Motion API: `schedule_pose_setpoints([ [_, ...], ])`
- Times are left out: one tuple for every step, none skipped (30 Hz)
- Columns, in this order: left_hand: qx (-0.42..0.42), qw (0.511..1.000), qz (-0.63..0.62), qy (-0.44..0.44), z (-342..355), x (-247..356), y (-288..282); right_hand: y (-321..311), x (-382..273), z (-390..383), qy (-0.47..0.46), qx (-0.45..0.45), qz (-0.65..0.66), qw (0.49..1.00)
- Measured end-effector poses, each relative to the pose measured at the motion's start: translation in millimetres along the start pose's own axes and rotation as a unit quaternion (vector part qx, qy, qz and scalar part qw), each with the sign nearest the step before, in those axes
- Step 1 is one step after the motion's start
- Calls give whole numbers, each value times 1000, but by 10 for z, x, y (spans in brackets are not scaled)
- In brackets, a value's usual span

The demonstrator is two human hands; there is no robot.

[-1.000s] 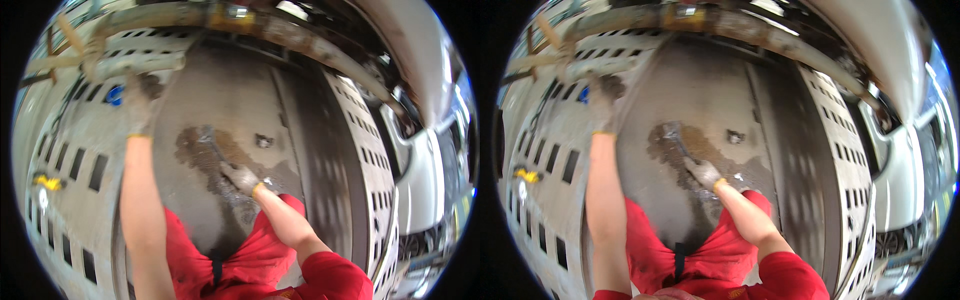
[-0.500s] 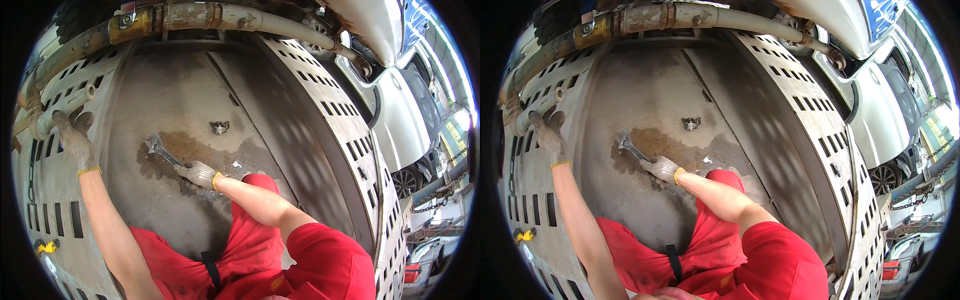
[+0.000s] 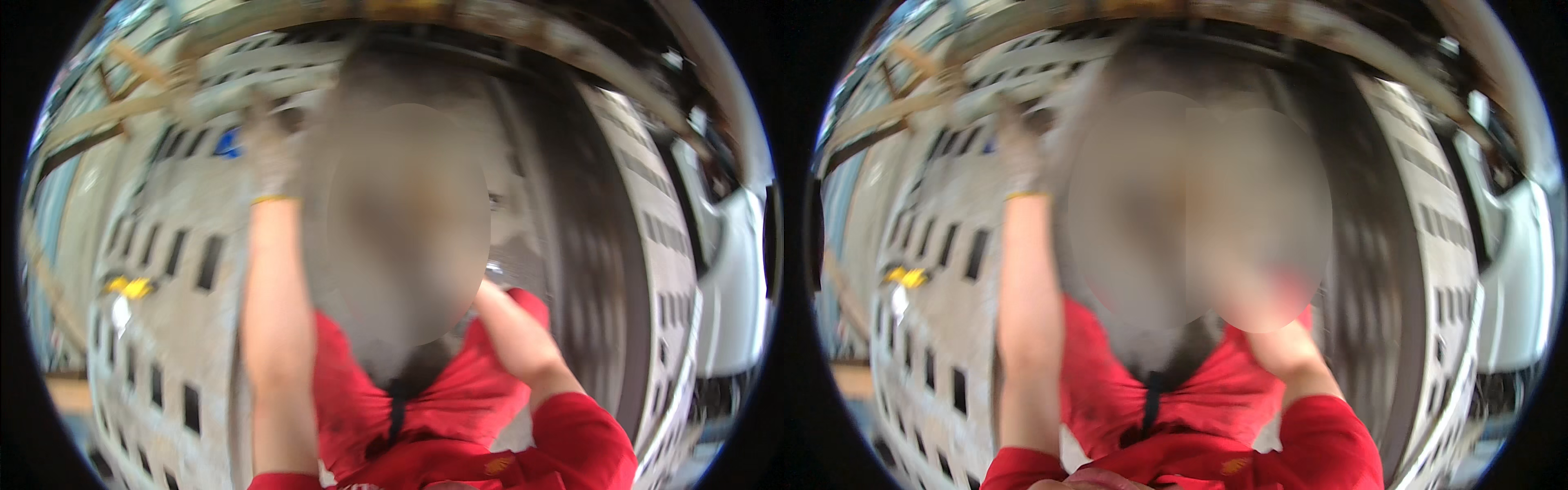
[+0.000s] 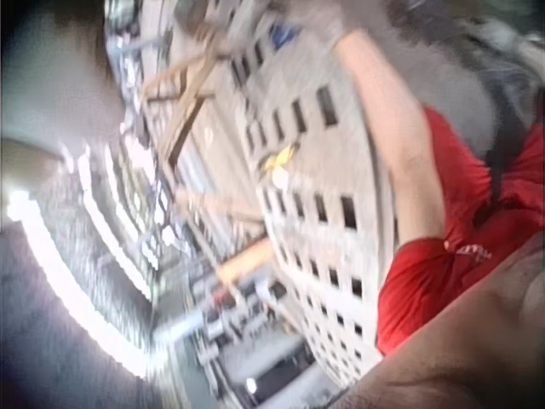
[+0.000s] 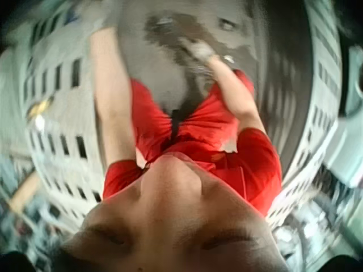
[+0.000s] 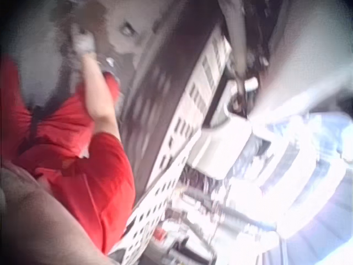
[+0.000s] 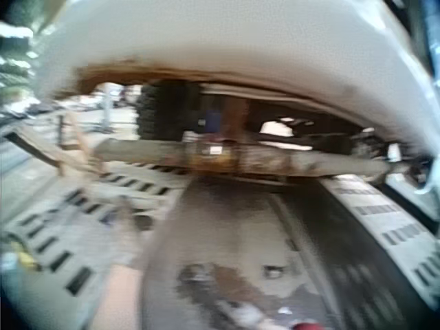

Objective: The person is sitting on a metal grate floor under a white car, using a wrench and a pipe wrench to tighten bolts on a rusty exhaust pipe. They manipulate the tools to secure the exhaust components and briefly handle a roll of blue tape.

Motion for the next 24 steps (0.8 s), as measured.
schedule_pose_setpoints([
  [-29, 931, -323, -166, -30, -242, 33, 77, -340, -184, 47, 9, 25, 999],
  [59, 733, -583, -344, -109, -339, 105, 62, -472, -302, 100, 34, 47, 993],
  [60, 745, -568, -345, -44, -176, 36, 62, -406, -271, 106, 2, 79, 991],
  [65, 751, -555, -352, -10, -112, -32, 89, -367, -225, 118, -28, 106, 987],
  [63, 751, -553, -355, 21, -135, -84, 125, -374, -189, 125, -31, 80, 988],
  [61, 749, -553, -361, 6, -162, -127, 165, -348, -163, 133, -32, 53, 989],
  [59, 742, -559, -366, 8, -150, -132, 118, -304, -158, 142, -25, 25, 989],
  [59, 739, -560, -370, 10, -137, -144, 76, -197, -68, 65, -23, -16, 998],
  [56, 731, -569, -372, 34, -49, -112, -14, 56, 44, -11, -12, -55, 998],
  [56, 731, -568, -376, 13, -61, -112, 10, 18, 44, -8, -7, -28, 1000],
  [63, 729, -567, -379, 3, -73, -101, 29, -22, 42, -6, -1, -1, 1000],
  [66, 728, -569, -376, -13, -91, -113, 65, -111, -22, 40, -6, 23, 999],
  [68, 725, -576, -372, -12, -75, -117, 63, -179, -98, 87, -7, 46, 995],
  [70, 722, -582, -368, -11, -73, -130, 79, -174, -125, 134, -7, 69, 989],
  [67, 720, -588, -362, 3, -48, -115, 55, -172, -123, 131, -1, 69, 989],
  [62, 725, -582, -363, 8, -44, -108, 37, -152, -117, 128, 4, 68, 990],
  [56, 731, -575, -363, 11, -42, -105, 25, -135, -112, 124, 10, 67, 990],
  [51, 736, -568, -364, 12, -47, -100, 30, -126, -104, 120, 9, 68, 990],
  [51, 735, -569, -365, 12, -52, -96, 37, -120, -97, 116, 8, 70, 991],
  [51, 735, -569, -366, 11, -56, -93, 38, -117, -90, 111, 7, 72, 991],
  [50, 734, -569, -367, 9, -61, -92, 46, -116, -89, 116, 7, 76, 990],
  [52, 735, -570, -363, 11, -63, -98, 56, -119, -90, 120, 7, 80, 989],
  [53, 737, -571, -359, 13, -64, -104, 63, -118, -89, 125, 6, 84, 989],
  [54, 738, -573, -354, 19, -60, -111, 64, -114, -84, 123, 6, 84, 989],
])
Point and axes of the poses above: each hand's wrist, its own z-axis towards the middle knuckle, its own y-axis out of the palm, x = y × z, the point moved 7 cm from there along z, towards the middle knuckle, and after that the axes turned 5 degrees about y, right-handed, at the moved point
